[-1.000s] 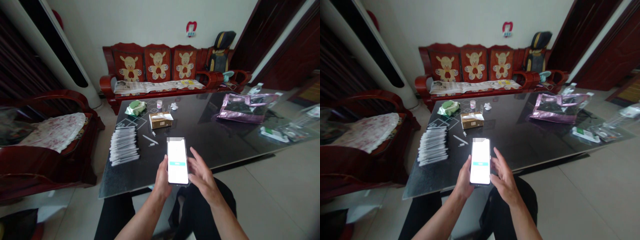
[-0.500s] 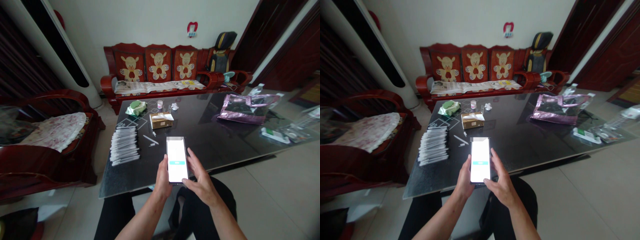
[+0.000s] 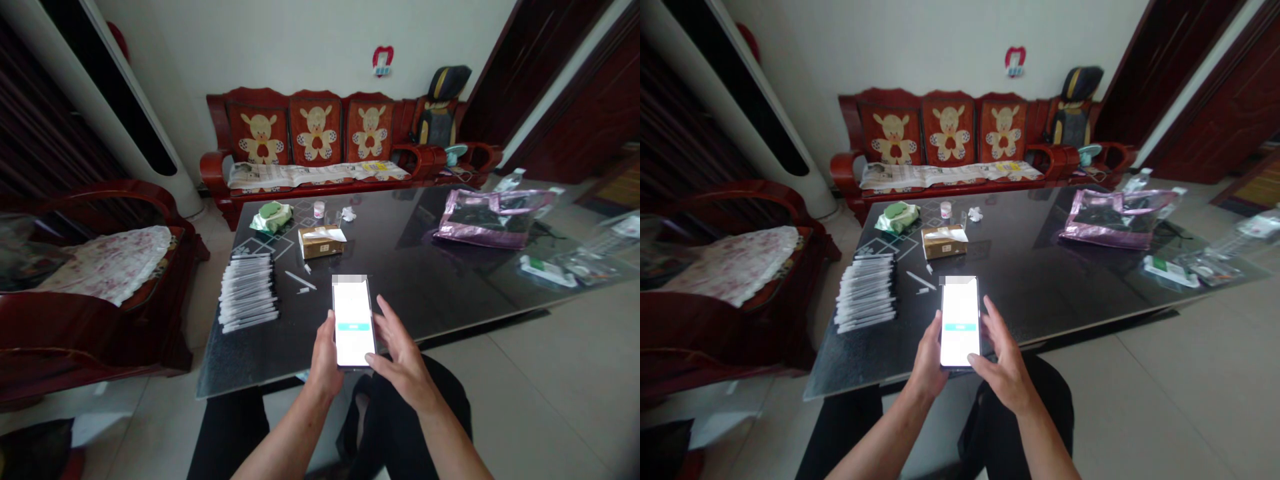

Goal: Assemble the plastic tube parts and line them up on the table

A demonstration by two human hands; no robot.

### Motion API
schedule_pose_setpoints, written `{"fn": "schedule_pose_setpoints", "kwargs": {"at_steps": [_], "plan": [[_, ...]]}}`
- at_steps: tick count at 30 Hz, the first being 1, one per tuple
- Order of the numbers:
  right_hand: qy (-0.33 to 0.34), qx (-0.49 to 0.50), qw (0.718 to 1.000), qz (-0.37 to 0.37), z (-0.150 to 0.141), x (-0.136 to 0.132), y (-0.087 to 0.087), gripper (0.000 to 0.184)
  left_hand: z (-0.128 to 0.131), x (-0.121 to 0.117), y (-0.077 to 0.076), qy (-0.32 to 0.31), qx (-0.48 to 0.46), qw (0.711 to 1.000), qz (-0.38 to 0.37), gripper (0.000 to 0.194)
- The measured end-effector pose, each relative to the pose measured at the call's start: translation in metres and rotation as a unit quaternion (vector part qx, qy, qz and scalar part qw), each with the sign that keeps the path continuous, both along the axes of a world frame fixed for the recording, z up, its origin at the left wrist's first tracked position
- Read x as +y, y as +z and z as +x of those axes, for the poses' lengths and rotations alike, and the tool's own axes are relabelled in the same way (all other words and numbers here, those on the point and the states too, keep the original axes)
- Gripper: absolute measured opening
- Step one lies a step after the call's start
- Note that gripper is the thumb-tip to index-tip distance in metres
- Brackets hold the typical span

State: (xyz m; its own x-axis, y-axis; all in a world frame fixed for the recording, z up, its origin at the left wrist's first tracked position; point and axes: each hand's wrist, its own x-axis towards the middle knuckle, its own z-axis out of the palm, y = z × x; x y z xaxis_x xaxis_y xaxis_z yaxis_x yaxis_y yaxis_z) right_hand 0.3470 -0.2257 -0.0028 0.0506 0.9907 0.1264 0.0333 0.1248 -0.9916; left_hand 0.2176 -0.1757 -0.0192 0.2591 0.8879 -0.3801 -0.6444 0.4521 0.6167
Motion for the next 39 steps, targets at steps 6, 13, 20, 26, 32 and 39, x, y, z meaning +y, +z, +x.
{"fn": "schedule_pose_setpoints", "kwargs": {"at_steps": [6,13,20,26,32,39], "plan": [[0.002,0.049,0.999,0.004,0.0009,-0.0001,-0.0013,0.072,-0.0002,-0.0008,0.0007,-0.012,-0.017,1.0,0.013,0.051],[-0.004,0.008,1.0,0.008,-0.0004,0.0002,-0.0011,0.079,-0.0004,0.0005,0.005,-0.004,-0.003,1.0,-0.003,0.05],[0.007,-0.007,1.0,0.009,-0.0009,0.0019,0.0003,0.085,0.0,0.001,0.0052,0.001,-0.001,1.0,0.003,0.051],[0.005,-0.019,1.0,0.012,0.0008,0.0025,-0.0037,0.086,-0.0003,0.0014,0.0051,0.0,0.001,1.0,0.002,0.05],[0.004,-0.025,0.999,0.022,0.0005,0.0027,-0.005,0.086,0.0003,0.0014,0.0065,0.006,0.005,1.0,0.0,0.047],[0.003,-0.013,1.0,0.019,0.0005,0.0032,-0.0053,0.086,0.0007,0.001,0.0098,0.009,-0.001,1.0,-0.004,0.049]]}}
